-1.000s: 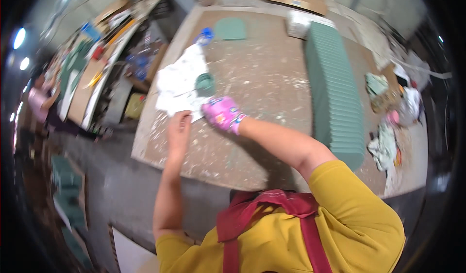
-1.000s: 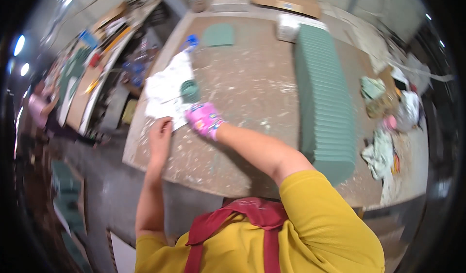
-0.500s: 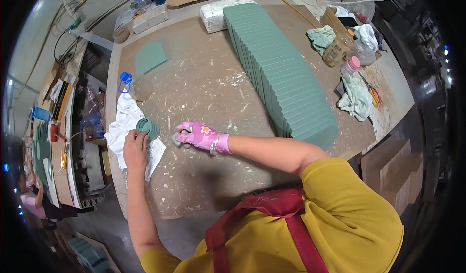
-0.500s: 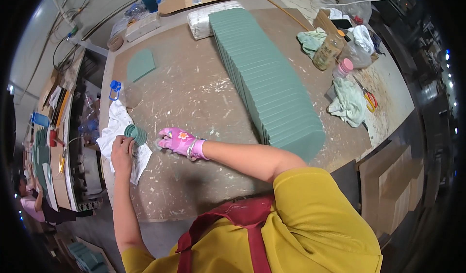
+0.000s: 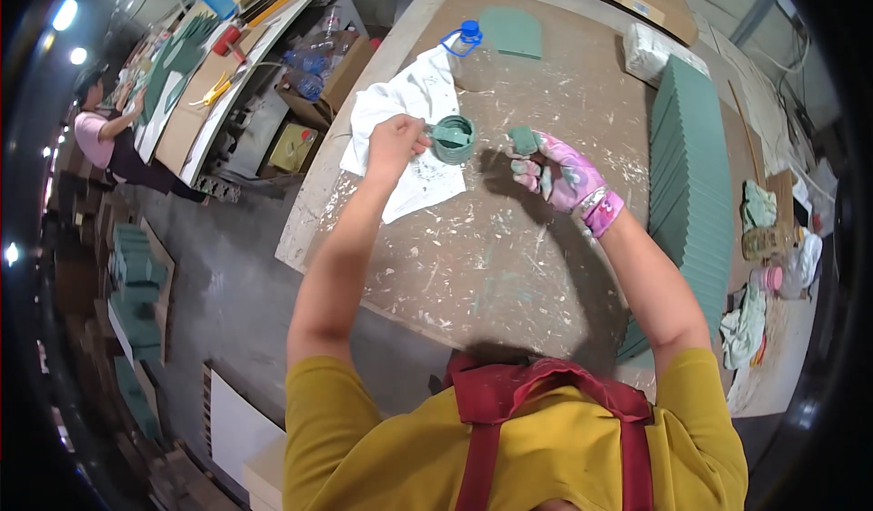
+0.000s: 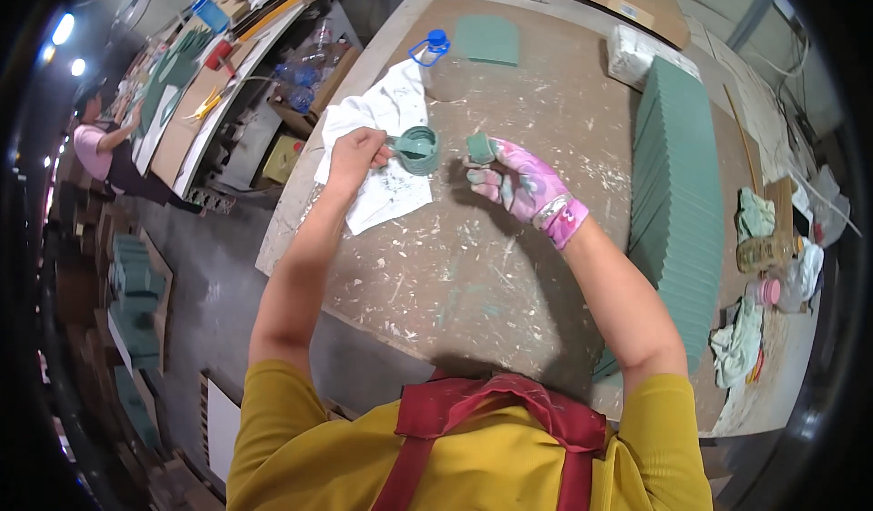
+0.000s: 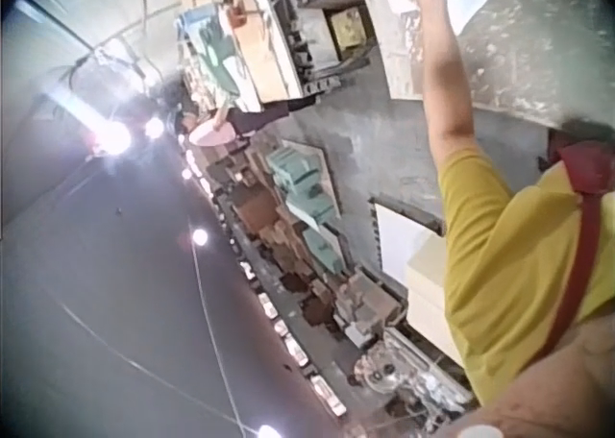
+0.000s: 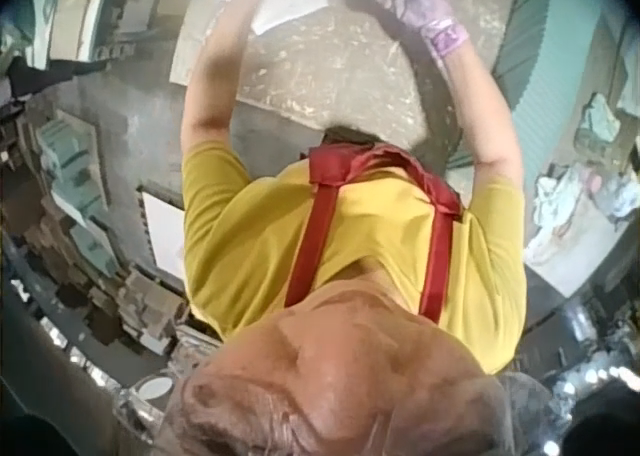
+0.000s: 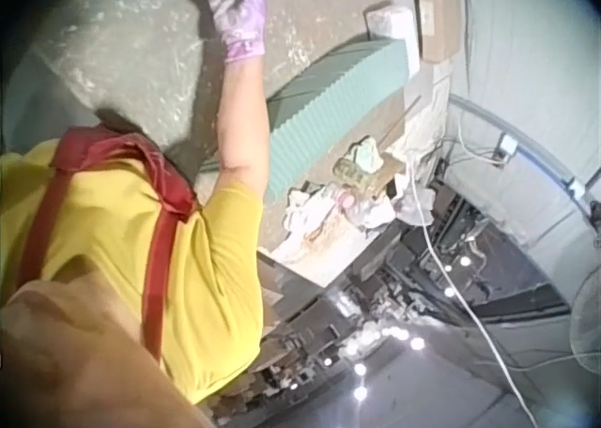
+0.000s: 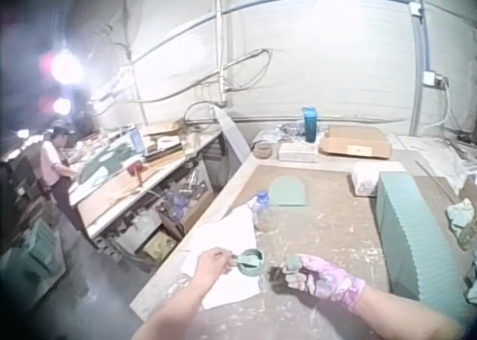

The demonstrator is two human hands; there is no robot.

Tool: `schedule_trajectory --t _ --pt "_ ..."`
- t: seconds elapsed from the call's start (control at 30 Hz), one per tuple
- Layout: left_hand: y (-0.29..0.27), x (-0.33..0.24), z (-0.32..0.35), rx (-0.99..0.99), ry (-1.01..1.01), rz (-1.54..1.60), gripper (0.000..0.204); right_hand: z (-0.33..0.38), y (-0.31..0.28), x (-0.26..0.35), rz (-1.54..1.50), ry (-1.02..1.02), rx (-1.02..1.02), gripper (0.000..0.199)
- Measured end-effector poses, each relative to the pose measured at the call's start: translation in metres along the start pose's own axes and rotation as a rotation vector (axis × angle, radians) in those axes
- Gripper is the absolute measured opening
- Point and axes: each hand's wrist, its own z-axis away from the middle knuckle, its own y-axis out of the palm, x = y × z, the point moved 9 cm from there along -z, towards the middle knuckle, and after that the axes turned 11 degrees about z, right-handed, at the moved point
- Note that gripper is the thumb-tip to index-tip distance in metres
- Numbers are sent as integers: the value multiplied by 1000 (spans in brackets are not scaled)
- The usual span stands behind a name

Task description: The person wipes a stack of green foam blocks with a cloth, applies a small amount of substance from a container, and continues wiping the sides and edges of the blocks.

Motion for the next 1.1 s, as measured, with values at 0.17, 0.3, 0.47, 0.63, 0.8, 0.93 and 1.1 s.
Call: schedule_trajectory --t 0.17,0.3,0.47,0.63,0.8,0.93,1.1 --pt "-3 5 13 53 -120 146 19 -26 -7 9 323 -81 -58 42" --pt "0 -3 18 31 -137 200 15 -33 2 32 879 -228 -289 46" --pt "-4 -4 23 -2 -156 270 12 -43 48 51 1524 -525 -358 47" --pt "-7 -10 33 16 -166 306 12 -54 90 40 1642 -632 -335 37" --pt "-14 -13 38 6 -131 208 14 -69 92 49 1745 -635 -380 34" --pt "-11 -14 41 12 -129 292 15 -69 95 37 1614 -636 -306 36" --pt "-13 -15 43 -3 -81 -21 16 -74 76 45 1733 -543 -402 37"
